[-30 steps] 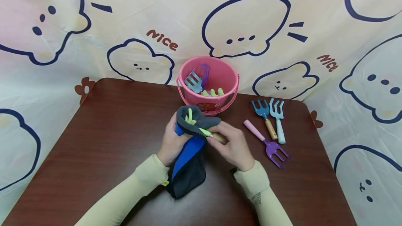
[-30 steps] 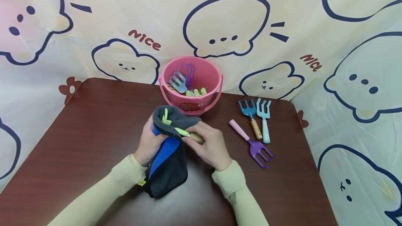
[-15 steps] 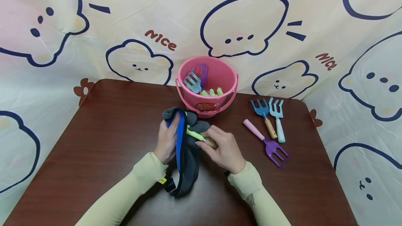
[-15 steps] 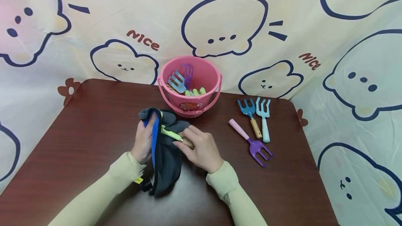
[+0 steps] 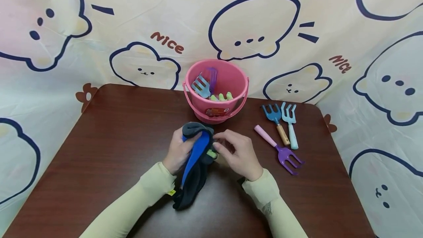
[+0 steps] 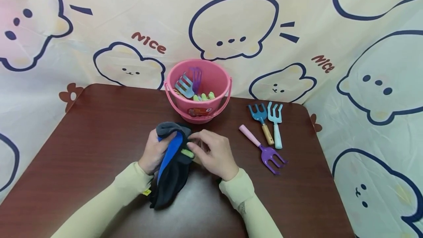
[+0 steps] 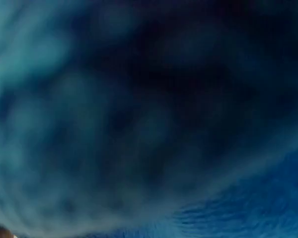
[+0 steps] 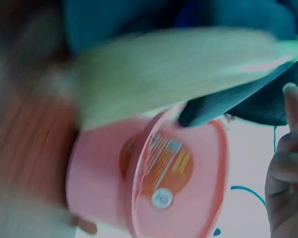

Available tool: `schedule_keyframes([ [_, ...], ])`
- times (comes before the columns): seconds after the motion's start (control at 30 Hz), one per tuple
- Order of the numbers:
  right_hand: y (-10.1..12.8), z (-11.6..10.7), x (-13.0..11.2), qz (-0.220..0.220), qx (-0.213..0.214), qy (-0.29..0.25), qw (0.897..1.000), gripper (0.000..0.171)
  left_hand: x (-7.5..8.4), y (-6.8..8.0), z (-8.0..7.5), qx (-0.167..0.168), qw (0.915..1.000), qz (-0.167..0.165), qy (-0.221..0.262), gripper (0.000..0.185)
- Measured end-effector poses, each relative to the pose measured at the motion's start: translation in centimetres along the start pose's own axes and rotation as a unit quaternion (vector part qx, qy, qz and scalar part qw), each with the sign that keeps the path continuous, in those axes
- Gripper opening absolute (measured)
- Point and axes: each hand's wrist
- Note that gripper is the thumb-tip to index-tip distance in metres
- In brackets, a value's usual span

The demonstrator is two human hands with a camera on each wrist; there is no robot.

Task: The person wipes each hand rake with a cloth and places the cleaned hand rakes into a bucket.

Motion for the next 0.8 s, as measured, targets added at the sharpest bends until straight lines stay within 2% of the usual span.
schedule_keyframes([
  [0.07, 0.2, 0.2, -0.5, -0.002, -0.006, -0.037, 0.999, 0.013, -0.3, 0.2, 0.0, -0.024, 0.9996, 0.014, -0.012, 0.028],
  [0.17, 0.4, 0.6, -1.2, 0.006, -0.027, -0.091, 0.995, 0.008, -0.7, 0.3, 0.0, -0.033, 0.9988, 0.020, -0.030, 0.023],
  [0.27, 0.3, 0.6, -1.5, 0.030, -0.029, -0.127, 0.991, 0.018, -0.7, 0.4, 0.2, -0.032, 0.9980, 0.021, -0.050, 0.022],
  [0.4, 0.2, 0.1, -1.5, 0.062, -0.005, -0.162, 0.985, 0.023, -0.6, 0.5, 0.7, -0.021, 0.9965, 0.037, -0.072, 0.023],
  [0.5, 0.1, -0.2, -1.4, 0.070, 0.000, -0.180, 0.981, 0.021, -0.5, 0.5, 0.9, 0.013, 0.9967, 0.040, -0.070, 0.025],
  [0.57, 0.0, -0.4, -1.3, 0.073, 0.001, -0.189, 0.979, 0.019, -0.5, 0.4, 0.9, 0.049, 0.9975, 0.031, -0.041, 0.024],
  [0.67, 0.0, -1.0, -1.0, 0.082, 0.020, -0.222, 0.971, 0.021, -0.4, 0.0, 0.7, 0.097, 0.9939, 0.007, 0.052, 0.025],
  [0.73, 0.1, -1.5, -0.8, 0.090, 0.040, -0.256, 0.962, 0.022, -0.4, -0.1, 0.6, 0.115, 0.9868, -0.018, 0.113, 0.028],
  [0.8, 0.1, -1.7, -0.6, 0.093, 0.051, -0.296, 0.949, 0.023, -0.3, 0.1, 0.7, 0.125, 0.9818, -0.050, 0.134, 0.032],
])
Point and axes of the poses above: each hand's wrist, its own y-axis away from the middle knuckle, its own z-axis out of the palm, x = y × z, and after that the axes turned 14 degrees about y, right-handed
